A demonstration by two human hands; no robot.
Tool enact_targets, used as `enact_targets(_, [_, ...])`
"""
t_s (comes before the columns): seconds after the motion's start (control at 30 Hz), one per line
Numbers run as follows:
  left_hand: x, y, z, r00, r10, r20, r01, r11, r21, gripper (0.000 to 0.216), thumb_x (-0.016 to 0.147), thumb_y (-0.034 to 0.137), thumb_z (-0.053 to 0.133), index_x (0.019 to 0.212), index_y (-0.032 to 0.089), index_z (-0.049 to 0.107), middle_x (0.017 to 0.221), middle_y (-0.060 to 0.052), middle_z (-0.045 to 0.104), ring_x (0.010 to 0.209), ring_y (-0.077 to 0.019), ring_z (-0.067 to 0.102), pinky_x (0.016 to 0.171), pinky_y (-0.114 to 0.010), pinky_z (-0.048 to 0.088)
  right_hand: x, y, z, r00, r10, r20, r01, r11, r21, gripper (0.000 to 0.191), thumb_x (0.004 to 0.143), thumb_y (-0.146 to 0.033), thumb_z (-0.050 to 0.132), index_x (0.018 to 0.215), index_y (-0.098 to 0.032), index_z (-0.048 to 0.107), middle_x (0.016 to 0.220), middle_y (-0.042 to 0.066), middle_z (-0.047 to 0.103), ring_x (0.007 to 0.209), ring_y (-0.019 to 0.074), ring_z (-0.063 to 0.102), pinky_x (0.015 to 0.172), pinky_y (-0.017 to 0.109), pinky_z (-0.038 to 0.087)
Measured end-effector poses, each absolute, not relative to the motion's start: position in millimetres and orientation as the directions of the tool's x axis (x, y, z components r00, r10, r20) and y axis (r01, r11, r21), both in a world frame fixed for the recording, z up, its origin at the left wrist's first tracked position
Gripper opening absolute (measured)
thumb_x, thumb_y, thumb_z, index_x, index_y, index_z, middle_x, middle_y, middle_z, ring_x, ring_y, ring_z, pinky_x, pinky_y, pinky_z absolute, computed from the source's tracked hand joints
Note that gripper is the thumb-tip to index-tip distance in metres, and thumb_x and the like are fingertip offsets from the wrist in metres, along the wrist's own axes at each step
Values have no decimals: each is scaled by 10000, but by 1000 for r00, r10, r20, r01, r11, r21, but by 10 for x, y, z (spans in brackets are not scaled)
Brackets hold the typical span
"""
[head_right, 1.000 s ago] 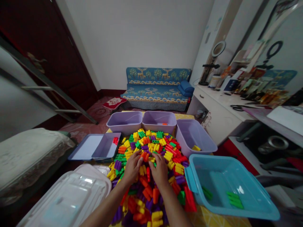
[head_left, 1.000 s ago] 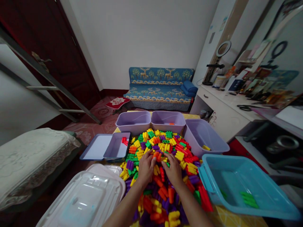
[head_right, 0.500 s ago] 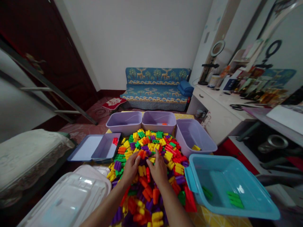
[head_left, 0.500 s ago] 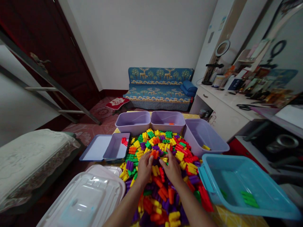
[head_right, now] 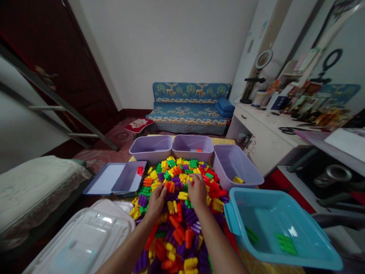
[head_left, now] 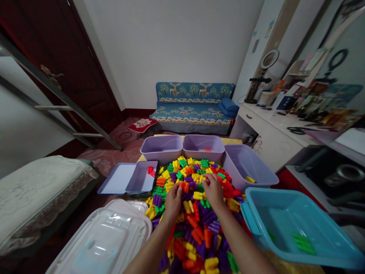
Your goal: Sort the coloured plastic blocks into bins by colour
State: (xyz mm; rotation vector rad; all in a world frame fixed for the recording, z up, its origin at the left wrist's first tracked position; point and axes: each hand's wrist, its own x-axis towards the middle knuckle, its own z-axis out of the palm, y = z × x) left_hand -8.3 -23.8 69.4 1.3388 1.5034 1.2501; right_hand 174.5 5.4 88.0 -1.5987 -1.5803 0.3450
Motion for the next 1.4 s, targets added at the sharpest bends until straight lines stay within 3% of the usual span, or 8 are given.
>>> enact_targets(0.1, [-79,-246,691,-188,980,60,237,-15,971,417,852,483,488,1013,150,683,1015,-101,729,962,-275,651,871,-383,482,1735,119,885,113,898,426,729,216,-649,348,776,-120,524,1088,-168,670,1167,114,626,1168,244,557,1062,401,426])
enact_targets(0.3, [-75,-250,707,-173,982,71,226,-30,974,409,861,493,489,1002,160,682,993,-84,727,945,-261,647,855,-363,482,1722,125,797,96,944,315,772,129,-622,367,780,-148,587,1137,-165,671,1107,125,630,1112,270,577,1001,409,467])
enact_targets(0.53, [-83,-225,670,-165,985,46,234,-7,972,412,840,453,507,1049,147,687,1064,-112,730,1017,-287,654,922,-406,481,1714,116,816,19,993,114,620,78,-780,313,782,-218,601,1076,-163,697,1028,92,684,772,179,654,781,333,543])
enact_targets(0.8, [-113,-216,533,-68,994,88,210,-72,975,371,817,276,553,1145,172,690,1208,-106,698,1151,-277,621,1025,-437,441,1699,-47,926,-73,986,152,453,168,-875,243,787,-250,547,944,-199,725,951,58,727,863,202,681,814,342,547])
enact_targets(0.87, [-120,-216,530,-55,995,80,205,-67,976,370,805,252,564,1144,173,689,1175,-101,709,1124,-273,633,1009,-434,454,1833,-26,949,47,975,217,527,160,-835,253,814,-248,511,941,-186,720,957,80,726,910,221,674,870,374,533])
enact_targets(1.0, [-117,-214,515,-66,994,84,222,-67,973,359,794,226,570,1129,175,688,1147,-96,713,1104,-266,636,1000,-432,458,2206,61,891,244,869,431,790,79,-607,359,782,-133,462,1053,-146,697,1126,138,676,1103,272,596,1014,437,446])
enact_targets(1.13, [-105,-218,496,-78,991,106,250,-84,965,329,799,229,566,1100,182,692,1137,-87,711,1098,-256,631,1002,-415,453,2414,95,701,210,895,393,885,-3,-465,493,771,-55,414,1205,-117,640,1223,152,650,1154,266,579,1041,420,420])
enact_targets(1.4, [-119,-224,493,-81,990,113,284,-86,955,344,806,219,559,1125,182,683,1162,-90,703,1120,-253,619,1008,-404,444,2284,50,647,139,907,399,917,35,-398,363,854,-226,538,1189,-156,658,1124,133,693,1066,282,592,950,422,446])
